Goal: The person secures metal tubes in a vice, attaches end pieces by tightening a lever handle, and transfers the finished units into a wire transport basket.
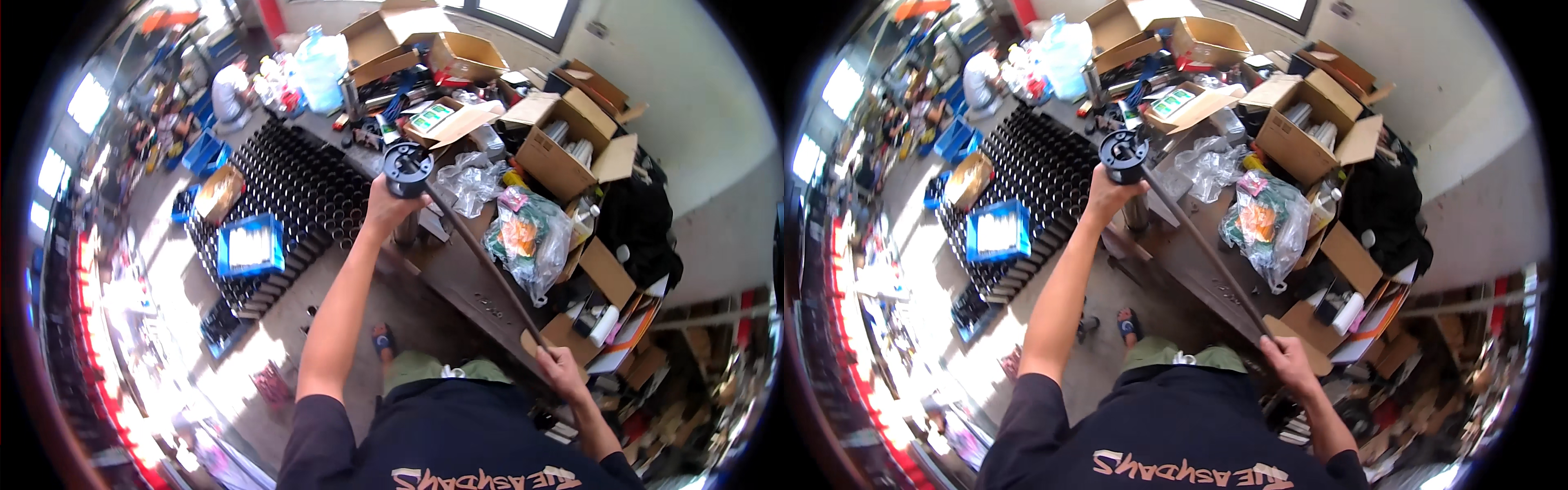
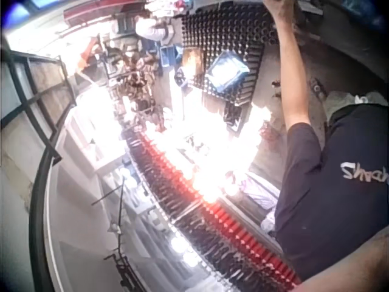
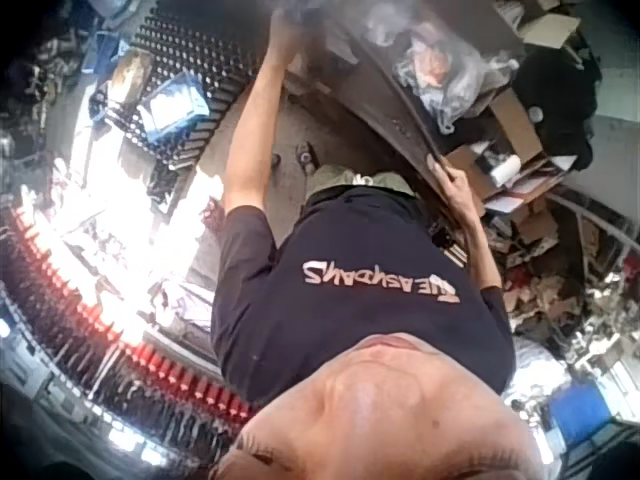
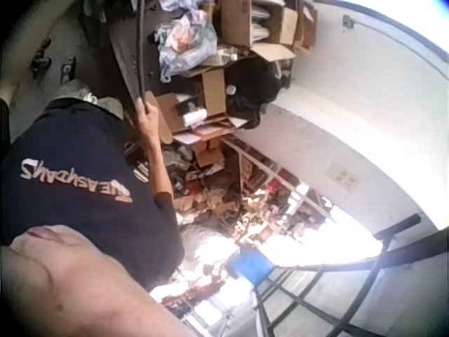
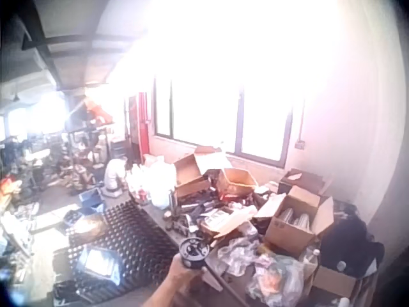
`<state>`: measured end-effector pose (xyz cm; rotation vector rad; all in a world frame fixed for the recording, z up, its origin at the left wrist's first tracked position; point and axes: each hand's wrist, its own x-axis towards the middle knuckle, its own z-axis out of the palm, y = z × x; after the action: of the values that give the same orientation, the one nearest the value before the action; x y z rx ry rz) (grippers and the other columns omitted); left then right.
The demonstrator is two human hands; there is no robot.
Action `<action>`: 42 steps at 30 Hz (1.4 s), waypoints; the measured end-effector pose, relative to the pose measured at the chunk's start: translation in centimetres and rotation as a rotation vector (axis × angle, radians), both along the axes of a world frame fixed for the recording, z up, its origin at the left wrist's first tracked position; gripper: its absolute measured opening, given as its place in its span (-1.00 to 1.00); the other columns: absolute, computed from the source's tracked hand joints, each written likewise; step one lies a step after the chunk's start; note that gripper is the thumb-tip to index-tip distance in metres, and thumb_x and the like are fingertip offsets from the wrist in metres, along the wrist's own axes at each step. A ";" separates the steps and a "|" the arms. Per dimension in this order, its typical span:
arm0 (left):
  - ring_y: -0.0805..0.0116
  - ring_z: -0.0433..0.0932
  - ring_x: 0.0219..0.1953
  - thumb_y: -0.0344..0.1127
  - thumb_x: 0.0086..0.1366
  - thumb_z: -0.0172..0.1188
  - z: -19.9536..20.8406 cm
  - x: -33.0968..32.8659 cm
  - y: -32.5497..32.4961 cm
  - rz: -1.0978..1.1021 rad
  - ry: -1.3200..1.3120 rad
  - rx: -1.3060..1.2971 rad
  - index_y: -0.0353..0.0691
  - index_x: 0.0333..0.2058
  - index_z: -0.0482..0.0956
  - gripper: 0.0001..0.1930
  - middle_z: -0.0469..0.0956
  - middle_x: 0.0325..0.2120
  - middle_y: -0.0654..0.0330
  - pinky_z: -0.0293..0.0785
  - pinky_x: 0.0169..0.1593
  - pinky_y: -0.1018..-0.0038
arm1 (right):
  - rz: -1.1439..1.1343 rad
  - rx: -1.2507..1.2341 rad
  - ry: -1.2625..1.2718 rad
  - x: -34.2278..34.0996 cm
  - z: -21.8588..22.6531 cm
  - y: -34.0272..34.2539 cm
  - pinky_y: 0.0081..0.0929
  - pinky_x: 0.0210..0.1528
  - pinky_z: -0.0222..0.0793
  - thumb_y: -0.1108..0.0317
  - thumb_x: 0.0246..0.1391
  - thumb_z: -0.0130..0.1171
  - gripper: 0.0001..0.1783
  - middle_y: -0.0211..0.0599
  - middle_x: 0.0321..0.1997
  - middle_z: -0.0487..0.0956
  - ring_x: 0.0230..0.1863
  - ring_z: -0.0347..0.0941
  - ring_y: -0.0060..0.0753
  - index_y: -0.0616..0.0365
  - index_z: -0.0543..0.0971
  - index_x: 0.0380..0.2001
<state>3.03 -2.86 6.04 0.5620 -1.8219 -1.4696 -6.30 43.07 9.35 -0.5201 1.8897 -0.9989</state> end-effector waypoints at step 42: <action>0.33 0.60 -0.14 0.13 0.44 0.03 -8.2 22.0 -8.3 -0.666 -0.488 0.859 -0.32 0.00 0.47 -0.46 0.58 -0.16 0.09 0.62 -0.20 0.31 | -0.139 -0.669 -0.119 34.0 -8.6 -36.2 -0.51 -0.27 0.18 0.06 0.36 -0.16 -0.58 -0.30 -0.35 0.39 -0.33 0.27 -0.45 0.22 0.47 -0.28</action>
<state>25.00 -11.12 -2.15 0.8069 -1.7353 -2.8182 27.69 6.84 0.80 -0.6945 1.4718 -1.7272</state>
